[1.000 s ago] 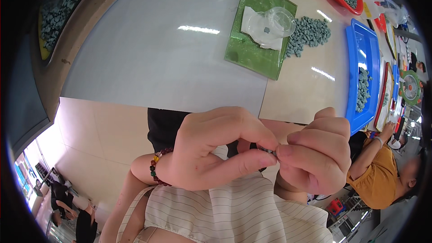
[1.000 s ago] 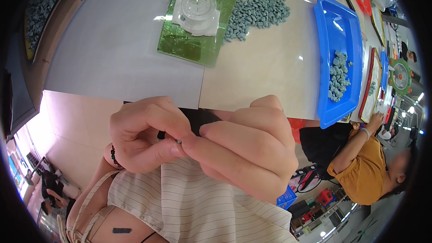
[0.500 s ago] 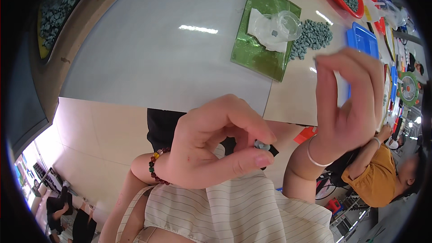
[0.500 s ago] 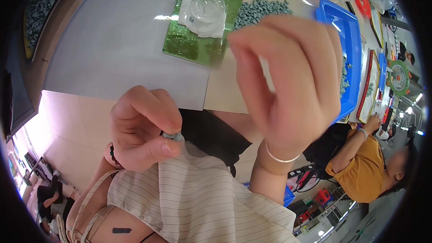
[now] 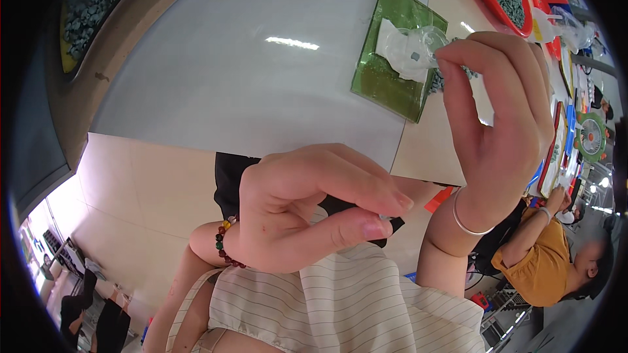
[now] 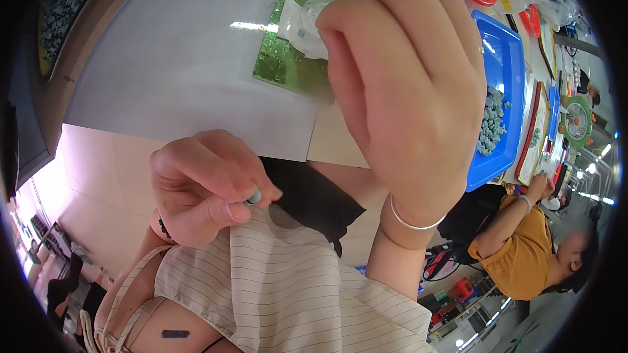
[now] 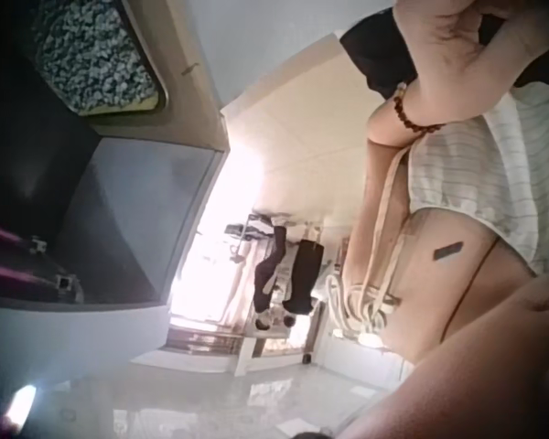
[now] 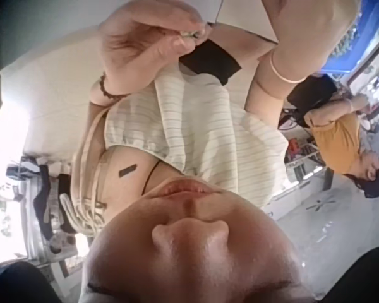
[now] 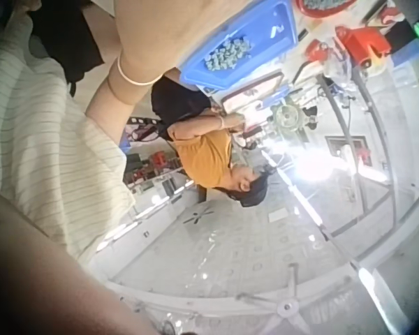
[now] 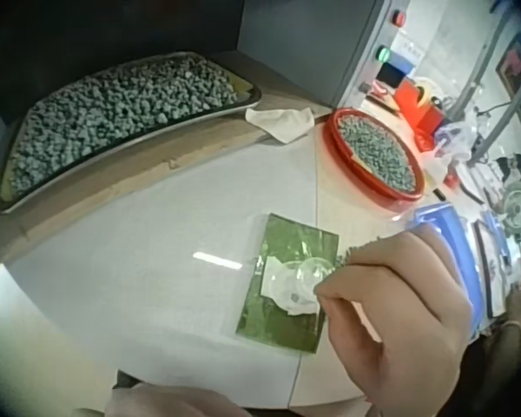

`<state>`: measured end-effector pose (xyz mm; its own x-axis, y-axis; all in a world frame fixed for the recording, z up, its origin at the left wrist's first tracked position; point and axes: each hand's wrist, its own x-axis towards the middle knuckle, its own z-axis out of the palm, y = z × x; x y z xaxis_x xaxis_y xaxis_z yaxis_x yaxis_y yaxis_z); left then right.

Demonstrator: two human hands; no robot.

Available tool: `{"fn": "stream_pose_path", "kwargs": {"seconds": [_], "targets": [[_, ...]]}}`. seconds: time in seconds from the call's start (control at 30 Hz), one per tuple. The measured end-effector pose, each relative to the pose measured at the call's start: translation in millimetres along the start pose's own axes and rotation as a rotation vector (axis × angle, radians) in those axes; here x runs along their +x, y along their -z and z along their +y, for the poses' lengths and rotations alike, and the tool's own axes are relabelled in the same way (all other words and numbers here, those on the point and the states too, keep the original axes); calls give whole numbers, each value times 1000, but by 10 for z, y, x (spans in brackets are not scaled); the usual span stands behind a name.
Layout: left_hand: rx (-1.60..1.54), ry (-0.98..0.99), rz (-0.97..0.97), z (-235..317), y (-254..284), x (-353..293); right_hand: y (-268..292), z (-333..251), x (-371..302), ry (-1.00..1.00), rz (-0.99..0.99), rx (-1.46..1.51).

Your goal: The person assembles small pieces by hand, fitting components together and dispensing liquid from a squeeze bottle into a container on the table.

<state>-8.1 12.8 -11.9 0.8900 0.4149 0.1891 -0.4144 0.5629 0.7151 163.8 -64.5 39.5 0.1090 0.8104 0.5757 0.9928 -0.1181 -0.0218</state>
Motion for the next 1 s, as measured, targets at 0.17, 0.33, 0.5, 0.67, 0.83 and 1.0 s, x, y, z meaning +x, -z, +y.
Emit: {"fn": "stream_pose_path", "kwargs": {"seconds": [0.17,0.33,0.5,0.67,0.83,1.0], "targets": [[1,32,77,11,-45,-6,119,-248,-176,-247,117,368],[19,5,122,-21,-30,-33,-4,-488,-435,-297,193,856],[102,19,90,-50,-74,-8,10,-523,-528,-322,219,791],[140,-3,84,-96,-65,-17,41,-551,-577,-326,206,693],[217,-43,53,-115,-54,-12,79,-600,-606,-297,213,580],[123,8,48,-106,-75,-2,69,-555,-638,-252,243,629]]}}
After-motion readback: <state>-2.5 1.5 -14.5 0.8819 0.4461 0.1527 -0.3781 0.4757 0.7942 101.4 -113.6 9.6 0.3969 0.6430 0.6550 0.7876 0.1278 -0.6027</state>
